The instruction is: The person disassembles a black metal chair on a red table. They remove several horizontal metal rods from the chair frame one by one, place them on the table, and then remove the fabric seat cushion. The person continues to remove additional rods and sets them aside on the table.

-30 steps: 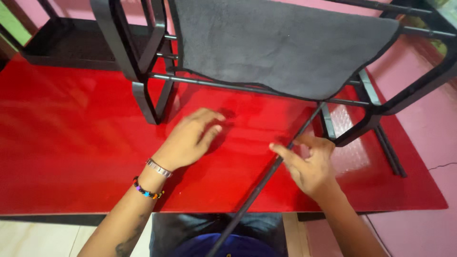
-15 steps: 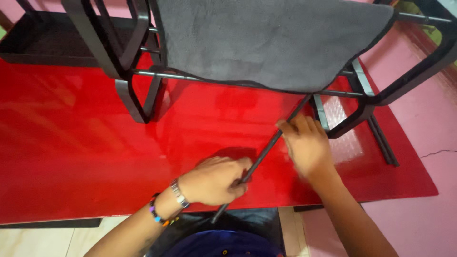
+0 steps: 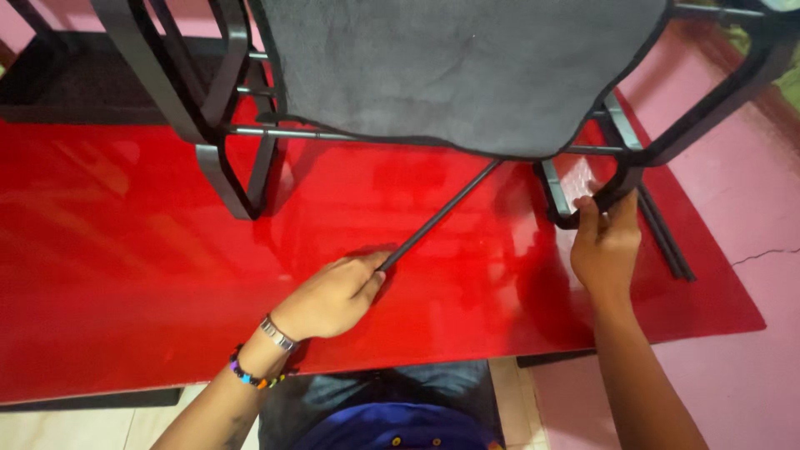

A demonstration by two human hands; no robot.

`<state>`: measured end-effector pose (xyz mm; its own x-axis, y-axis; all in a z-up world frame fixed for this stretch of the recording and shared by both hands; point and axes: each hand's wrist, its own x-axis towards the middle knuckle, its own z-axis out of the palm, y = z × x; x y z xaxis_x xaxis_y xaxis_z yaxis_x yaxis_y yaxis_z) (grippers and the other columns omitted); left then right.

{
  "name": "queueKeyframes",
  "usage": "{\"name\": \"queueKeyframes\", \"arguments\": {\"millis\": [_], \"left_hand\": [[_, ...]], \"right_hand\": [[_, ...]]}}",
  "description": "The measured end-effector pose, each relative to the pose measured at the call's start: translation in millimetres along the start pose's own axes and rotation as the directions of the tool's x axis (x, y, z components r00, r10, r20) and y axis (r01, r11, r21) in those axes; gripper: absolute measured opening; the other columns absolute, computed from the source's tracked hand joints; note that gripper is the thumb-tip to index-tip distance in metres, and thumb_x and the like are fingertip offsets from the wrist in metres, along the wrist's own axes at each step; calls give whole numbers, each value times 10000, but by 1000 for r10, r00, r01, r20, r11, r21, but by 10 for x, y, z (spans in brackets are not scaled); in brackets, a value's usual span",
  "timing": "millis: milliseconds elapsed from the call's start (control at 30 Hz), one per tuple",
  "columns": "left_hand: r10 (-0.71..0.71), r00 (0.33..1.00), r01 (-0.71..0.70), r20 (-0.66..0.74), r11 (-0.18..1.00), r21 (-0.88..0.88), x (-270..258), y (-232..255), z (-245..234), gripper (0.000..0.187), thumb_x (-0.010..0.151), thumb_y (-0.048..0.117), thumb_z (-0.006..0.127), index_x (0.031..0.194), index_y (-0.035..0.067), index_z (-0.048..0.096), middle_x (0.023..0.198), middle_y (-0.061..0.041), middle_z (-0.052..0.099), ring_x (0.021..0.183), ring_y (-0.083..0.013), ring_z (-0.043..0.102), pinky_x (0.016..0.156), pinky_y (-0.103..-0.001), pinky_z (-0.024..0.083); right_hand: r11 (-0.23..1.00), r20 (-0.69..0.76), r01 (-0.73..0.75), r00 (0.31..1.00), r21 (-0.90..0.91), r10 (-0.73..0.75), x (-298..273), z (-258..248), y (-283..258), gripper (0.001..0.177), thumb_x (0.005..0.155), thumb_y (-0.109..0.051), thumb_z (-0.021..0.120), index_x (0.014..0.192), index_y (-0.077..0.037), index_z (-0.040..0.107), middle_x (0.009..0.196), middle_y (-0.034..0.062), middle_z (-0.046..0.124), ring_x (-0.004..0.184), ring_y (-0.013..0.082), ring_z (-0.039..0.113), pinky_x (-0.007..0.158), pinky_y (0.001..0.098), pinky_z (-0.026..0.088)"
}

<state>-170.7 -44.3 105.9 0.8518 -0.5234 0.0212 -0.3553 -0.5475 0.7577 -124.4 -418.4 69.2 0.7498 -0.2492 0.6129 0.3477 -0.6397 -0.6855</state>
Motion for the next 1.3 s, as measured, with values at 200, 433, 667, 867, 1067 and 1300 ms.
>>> {"name": "queueKeyframes", "arguments": {"millis": [200, 433, 667, 867, 1067, 1300], "left_hand": [[-87, 996, 87, -1, 995, -56, -113, -5, 11, 454, 971, 192, 449, 1393, 42, 522, 853, -179, 695, 850, -366, 677, 769, -453, 525], [-9, 1000, 8, -10, 1000, -18, -62, 60, 96, 419, 972, 195, 467, 1343, 26, 564, 925, -209, 689, 941, -401, 662, 821, -473, 514], [-155, 979, 138, 134, 982, 126, -124, 133, 92, 407, 956, 233, 475, 1308, 59, 586, 897, -224, 701, 960, -390, 662, 864, -490, 488], [-143, 962, 139, 234, 990, 31, -405, 44, -214, 548, 931, 227, 497, 1466, 147, 577, 830, -194, 701, 857, -317, 713, 835, -413, 536], [90, 996, -90, 0, 996, 16, -97, -28, 143, 433, 976, 203, 528, 1380, 57, 583, 899, -203, 706, 896, -361, 672, 811, -434, 520], [75, 996, -77, -41, 995, -57, 379, 129, 578, 409, 958, 192, 515, 1330, 48, 602, 964, -230, 714, 972, -405, 692, 829, -503, 534]], "right_hand": [[986, 140, 52, 987, 159, -75, 463, 256, 469, 366, 1135, -66, 587, 1456, 36, 445, 1205, 110, 679, 1094, 173, 677, 915, 295, 551], [976, 178, 40, 981, 213, -79, 722, 525, 381, 395, 1115, -76, 584, 1474, 50, 476, 1057, 62, 656, 984, 101, 627, 869, 256, 518], [973, 243, -142, 965, 180, 95, 764, 463, 257, 345, 1069, -139, 640, 1366, 32, 603, 988, 43, 689, 839, 60, 611, 721, 251, 507], [972, 270, -186, 952, 142, 143, 805, 447, 184, 161, 1042, -149, 675, 1089, 5, 692, 838, -14, 632, 738, 52, 546, 625, 243, 444], [968, 315, -137, 947, 210, 66, 805, 538, 135, 127, 1020, -159, 711, 1037, -35, 692, 840, -33, 631, 770, 56, 553, 685, 244, 459], [937, 88, 307, 951, -165, -296, 523, 304, 213, 458, 893, -243, 808, 1138, 91, 612, 961, 180, 637, 762, 259, 609, 699, 360, 501]]}}
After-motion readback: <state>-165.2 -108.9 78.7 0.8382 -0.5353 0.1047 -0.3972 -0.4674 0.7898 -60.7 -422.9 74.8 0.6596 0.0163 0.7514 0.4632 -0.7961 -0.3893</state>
